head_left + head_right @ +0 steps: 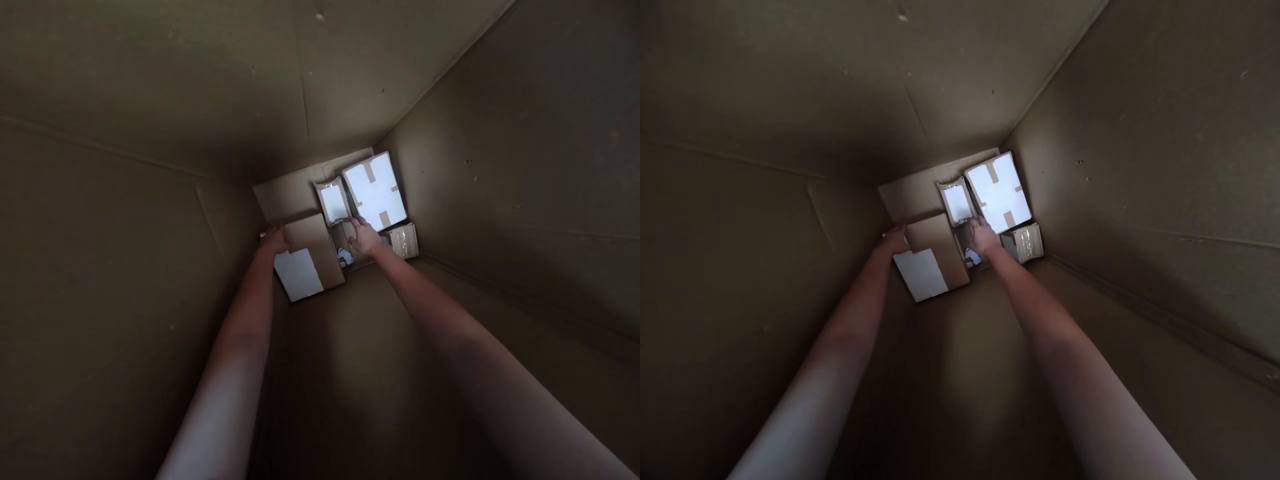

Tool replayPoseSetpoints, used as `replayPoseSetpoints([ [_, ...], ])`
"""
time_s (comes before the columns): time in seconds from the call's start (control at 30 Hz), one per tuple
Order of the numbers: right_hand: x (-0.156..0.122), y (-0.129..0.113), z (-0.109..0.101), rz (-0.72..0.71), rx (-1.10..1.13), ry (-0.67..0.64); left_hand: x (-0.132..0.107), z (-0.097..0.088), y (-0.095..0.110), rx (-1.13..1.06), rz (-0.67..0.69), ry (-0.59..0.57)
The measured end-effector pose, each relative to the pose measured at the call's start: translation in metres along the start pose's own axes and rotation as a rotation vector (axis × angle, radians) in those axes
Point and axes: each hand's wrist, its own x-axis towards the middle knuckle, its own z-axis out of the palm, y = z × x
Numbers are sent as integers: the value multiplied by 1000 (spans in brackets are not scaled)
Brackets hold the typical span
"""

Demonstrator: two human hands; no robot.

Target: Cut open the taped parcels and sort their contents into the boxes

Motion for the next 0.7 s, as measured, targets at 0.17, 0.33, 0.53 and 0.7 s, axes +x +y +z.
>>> replayPoseSetpoints([
  [0.17,-11,-2,2,52,-8,-45,-28,4,23,104,-58,156],
  [0.33,-5,-25,3,47,9,-102,-81,9,52,78,-111,413],
  [0.53,-20,-65,16,69,128,-224,-160,29,70,4,-146,482],
  [0.7,-58,-85,29,137,55,-200,-188,36,58,-100,-170,454],
])
